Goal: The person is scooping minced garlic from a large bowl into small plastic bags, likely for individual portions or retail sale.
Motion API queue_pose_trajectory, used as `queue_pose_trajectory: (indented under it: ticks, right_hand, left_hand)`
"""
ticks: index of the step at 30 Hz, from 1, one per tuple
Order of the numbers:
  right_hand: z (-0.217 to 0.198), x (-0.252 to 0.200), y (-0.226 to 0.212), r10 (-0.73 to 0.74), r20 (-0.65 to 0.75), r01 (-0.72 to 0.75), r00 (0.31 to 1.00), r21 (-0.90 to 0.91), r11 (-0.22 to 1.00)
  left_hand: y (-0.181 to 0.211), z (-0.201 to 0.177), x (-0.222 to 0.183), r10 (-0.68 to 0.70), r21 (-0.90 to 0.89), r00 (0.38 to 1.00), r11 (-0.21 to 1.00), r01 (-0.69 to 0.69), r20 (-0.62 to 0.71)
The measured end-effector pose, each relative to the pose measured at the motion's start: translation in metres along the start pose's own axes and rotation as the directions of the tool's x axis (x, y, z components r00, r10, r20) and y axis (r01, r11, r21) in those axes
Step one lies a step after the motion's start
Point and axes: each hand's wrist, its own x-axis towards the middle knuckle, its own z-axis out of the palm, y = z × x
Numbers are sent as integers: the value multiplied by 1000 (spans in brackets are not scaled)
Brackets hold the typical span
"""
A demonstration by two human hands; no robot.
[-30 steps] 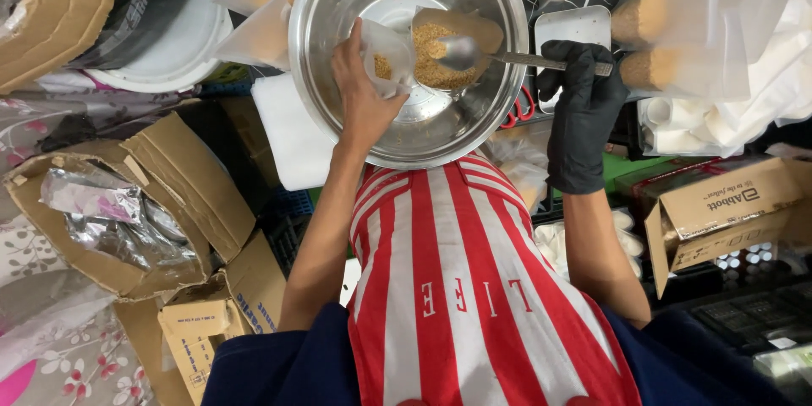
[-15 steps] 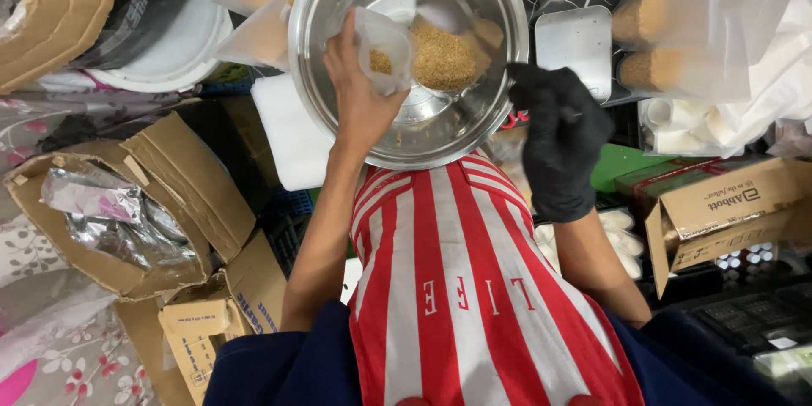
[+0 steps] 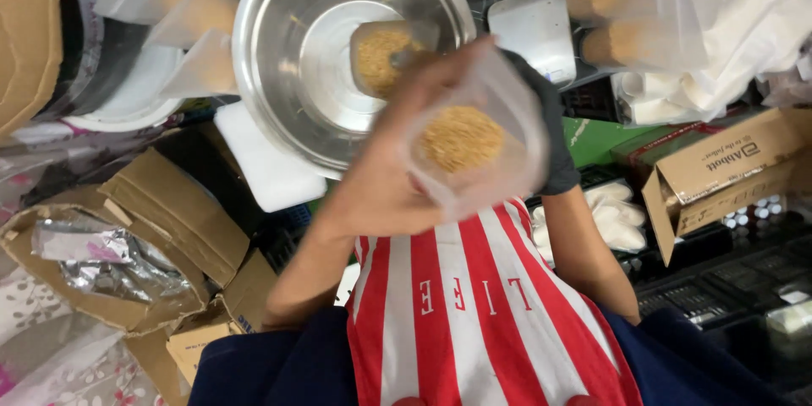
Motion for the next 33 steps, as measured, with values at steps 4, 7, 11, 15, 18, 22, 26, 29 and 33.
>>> queue_pose_trajectory:
  ticks: [4,7,11,15,18,22,26,29,33]
  right_hand:
    - [-59,-15,33,107,-248,-69,963,156,985]
    - [-91,-36,51,225,-457,-79,861,316,945]
    - [-125,-60,73,337,-606,-41,720,448,893]
    - [-138,-66,81,335,-596,-69,730,424,903]
    - [-143,-61,77,314,-568,-79,761,399,914]
    - [-156,-51,81,312,-558,-117,769,356,927]
    - [-157,-31,74,390,-570,-78,723,495,866]
    - [-151,-19,71,425,-588,-79,688,521,850]
    - [-153,-15,82,363,-624,-76,692,437,896]
  left_hand:
    - [-38,67,40,-111,-176,992,977,120,64]
    - [-121,118,64,-168,-62,986,984,167,-13]
    - [-227,146,90,-142,44,984,988,147,-107]
    - [-296,145,95,-127,202,989,970,138,-70]
    - [-290,144,86,-216,367,975,903,221,-55]
    - [-223,124,57,-362,372,928,851,370,-93]
    - [-174,104,22,-329,329,912,856,398,-246]
    - [-167,94,2,-376,302,870,830,469,-318]
    - [-177,91,-13,-380,315,862,817,483,-337]
